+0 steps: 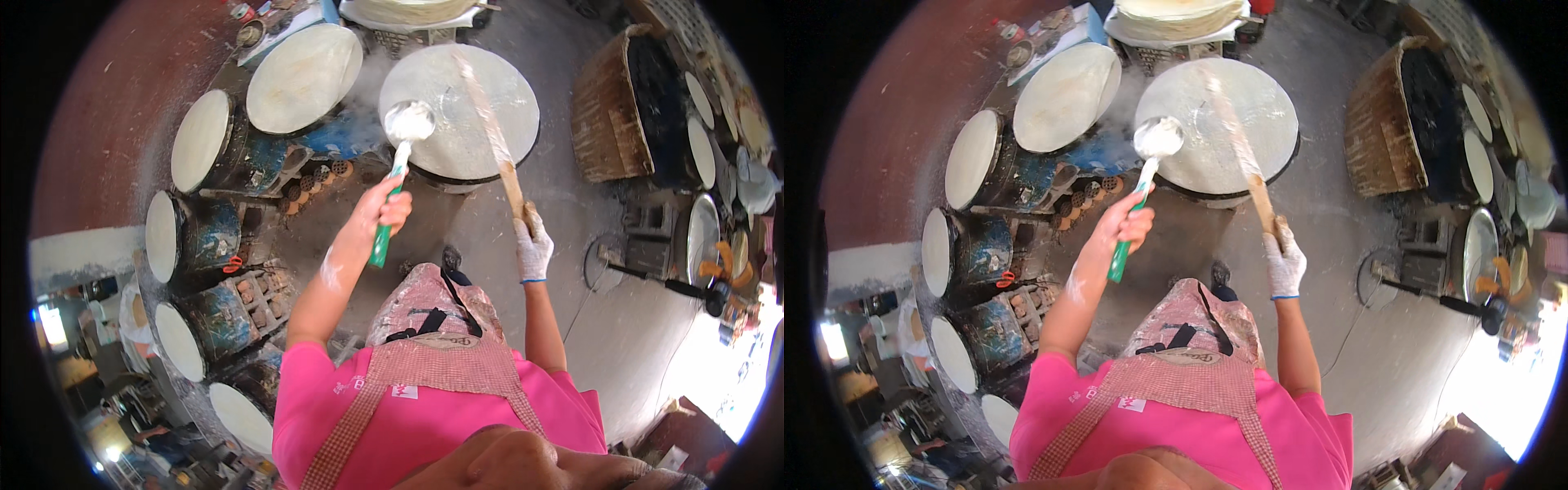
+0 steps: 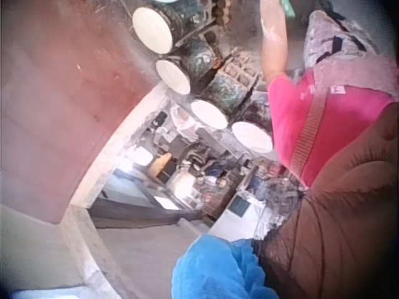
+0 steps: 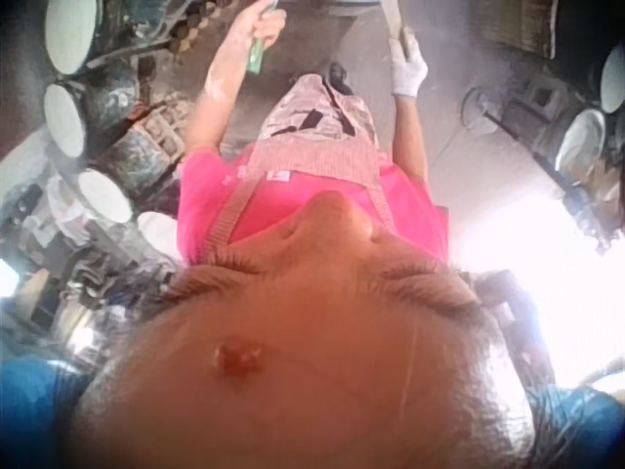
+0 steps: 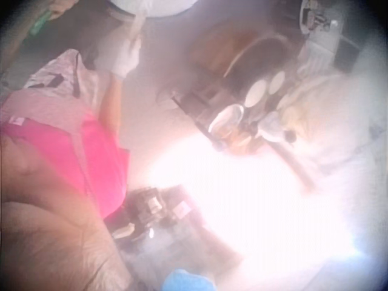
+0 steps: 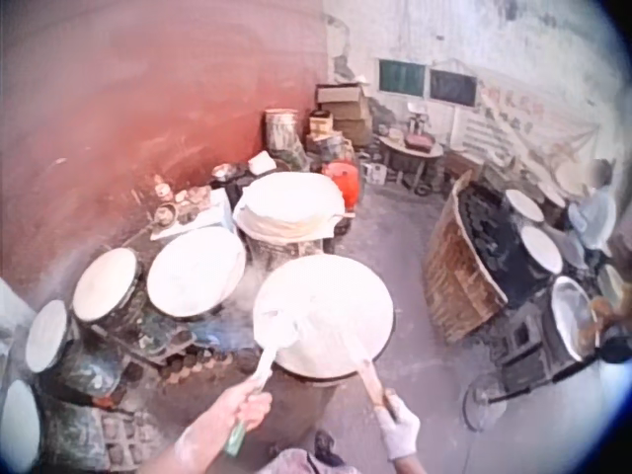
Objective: The person scoops batter from a large metal bowl and pours it onto several hot griddles. They use a wooden stick to spread the batter into thin, round crepes and flip them as they cook. The finished crepes are stacked on a nearby surface.
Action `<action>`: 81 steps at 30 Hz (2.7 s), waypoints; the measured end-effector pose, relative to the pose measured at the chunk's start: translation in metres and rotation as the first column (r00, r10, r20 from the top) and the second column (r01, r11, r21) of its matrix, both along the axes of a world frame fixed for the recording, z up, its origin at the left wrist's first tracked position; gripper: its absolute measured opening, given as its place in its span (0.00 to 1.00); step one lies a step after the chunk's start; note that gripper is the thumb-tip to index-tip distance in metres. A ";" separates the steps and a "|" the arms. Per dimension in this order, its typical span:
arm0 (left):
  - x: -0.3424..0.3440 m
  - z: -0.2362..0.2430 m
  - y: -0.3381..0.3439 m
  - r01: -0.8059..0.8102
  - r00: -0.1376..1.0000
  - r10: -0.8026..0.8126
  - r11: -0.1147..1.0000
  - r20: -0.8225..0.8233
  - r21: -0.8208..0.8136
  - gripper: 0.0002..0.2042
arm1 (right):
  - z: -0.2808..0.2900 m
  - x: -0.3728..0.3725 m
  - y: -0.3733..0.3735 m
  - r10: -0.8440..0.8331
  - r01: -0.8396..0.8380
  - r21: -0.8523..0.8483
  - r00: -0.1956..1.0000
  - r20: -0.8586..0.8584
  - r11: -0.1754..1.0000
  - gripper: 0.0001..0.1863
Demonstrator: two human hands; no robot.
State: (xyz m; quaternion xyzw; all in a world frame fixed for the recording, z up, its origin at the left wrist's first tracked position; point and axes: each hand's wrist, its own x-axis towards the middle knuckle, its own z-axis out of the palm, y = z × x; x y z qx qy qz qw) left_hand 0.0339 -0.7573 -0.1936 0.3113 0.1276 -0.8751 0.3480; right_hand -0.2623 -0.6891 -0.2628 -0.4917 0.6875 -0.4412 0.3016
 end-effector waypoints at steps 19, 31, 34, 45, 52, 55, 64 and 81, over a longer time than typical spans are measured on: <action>-0.030 -0.045 -0.117 -0.054 0.987 0.043 0.996 0.154 0.068 0.05 | 0.004 -0.058 -0.014 0.186 -0.144 0.168 0.946 -0.266 0.975 0.16; 0.032 0.012 0.061 -0.292 0.953 0.300 0.859 -0.048 -0.420 0.16 | -0.017 -0.027 -0.051 0.170 -0.172 0.024 0.984 0.058 0.985 0.21; 0.048 -0.012 0.106 -0.392 0.919 0.393 0.895 -0.037 -0.215 0.15 | -0.034 -0.008 -0.078 0.273 -0.272 0.020 0.959 -0.074 0.962 0.22; 0.165 -0.056 0.254 -0.800 0.546 0.801 0.586 -0.246 0.130 0.13 | -0.013 0.219 -0.240 0.463 -0.866 0.146 0.107 -0.880 0.478 0.10; 0.232 -0.038 0.252 -0.918 0.380 0.921 0.387 -0.087 0.084 0.15 | -0.023 0.292 -0.326 0.357 -0.927 0.172 -0.044 -0.933 0.334 0.17; 0.240 -0.031 0.249 -0.936 0.319 0.938 0.335 -0.139 0.111 0.15 | -0.028 0.316 -0.349 0.330 -0.963 0.216 -0.154 -0.931 0.161 0.12; 0.201 -0.033 0.216 -0.958 0.218 0.953 0.250 -0.210 0.139 0.17 | 0.032 0.382 -0.419 0.307 -0.955 0.273 -0.297 -0.904 -0.119 0.07; 0.201 -0.026 0.140 -0.924 0.287 0.933 0.329 -0.218 0.195 0.19 | 0.089 0.171 -0.691 0.176 -0.128 -0.121 0.705 0.687 0.984 0.11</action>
